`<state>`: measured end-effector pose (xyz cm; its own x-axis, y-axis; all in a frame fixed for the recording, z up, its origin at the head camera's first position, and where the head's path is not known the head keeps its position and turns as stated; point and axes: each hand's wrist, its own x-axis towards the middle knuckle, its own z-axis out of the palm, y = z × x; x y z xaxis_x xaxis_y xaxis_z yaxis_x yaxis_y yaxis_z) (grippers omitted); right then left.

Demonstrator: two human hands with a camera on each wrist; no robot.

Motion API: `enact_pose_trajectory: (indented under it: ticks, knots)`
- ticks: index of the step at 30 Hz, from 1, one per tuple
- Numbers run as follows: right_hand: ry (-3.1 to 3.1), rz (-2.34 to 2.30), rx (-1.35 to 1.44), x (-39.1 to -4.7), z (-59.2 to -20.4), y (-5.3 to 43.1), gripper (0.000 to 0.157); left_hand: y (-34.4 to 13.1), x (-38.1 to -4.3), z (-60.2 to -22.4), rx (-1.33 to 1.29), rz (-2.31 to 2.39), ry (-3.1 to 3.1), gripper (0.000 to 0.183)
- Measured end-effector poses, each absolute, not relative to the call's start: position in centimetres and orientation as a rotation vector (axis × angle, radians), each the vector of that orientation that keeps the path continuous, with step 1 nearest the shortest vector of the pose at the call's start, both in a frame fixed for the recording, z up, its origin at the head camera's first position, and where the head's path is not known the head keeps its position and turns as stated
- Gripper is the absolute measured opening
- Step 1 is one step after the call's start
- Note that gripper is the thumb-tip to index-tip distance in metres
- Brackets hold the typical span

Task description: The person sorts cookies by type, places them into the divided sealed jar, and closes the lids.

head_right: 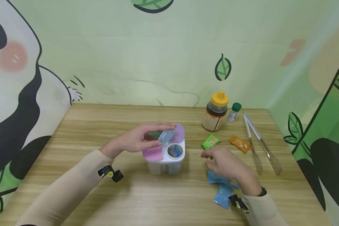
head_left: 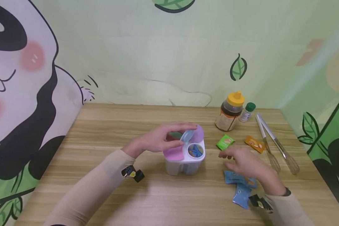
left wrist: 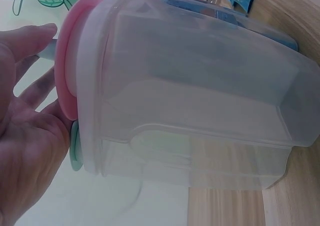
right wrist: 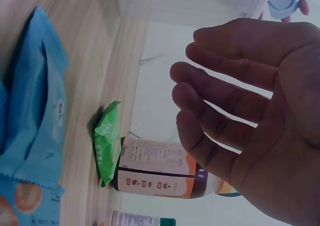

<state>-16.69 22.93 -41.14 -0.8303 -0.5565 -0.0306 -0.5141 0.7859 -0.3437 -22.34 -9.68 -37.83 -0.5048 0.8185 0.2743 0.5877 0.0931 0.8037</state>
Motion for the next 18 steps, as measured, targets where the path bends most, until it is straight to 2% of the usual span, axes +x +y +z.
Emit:
enact_pose_trajectory:
  ticks: [18]
  knots:
    - [2.753,-0.402,-0.78,-16.3,-42.6,23.7,0.028,-9.7,-22.3,-37.7,1.392,1.388,2.098,0.054]
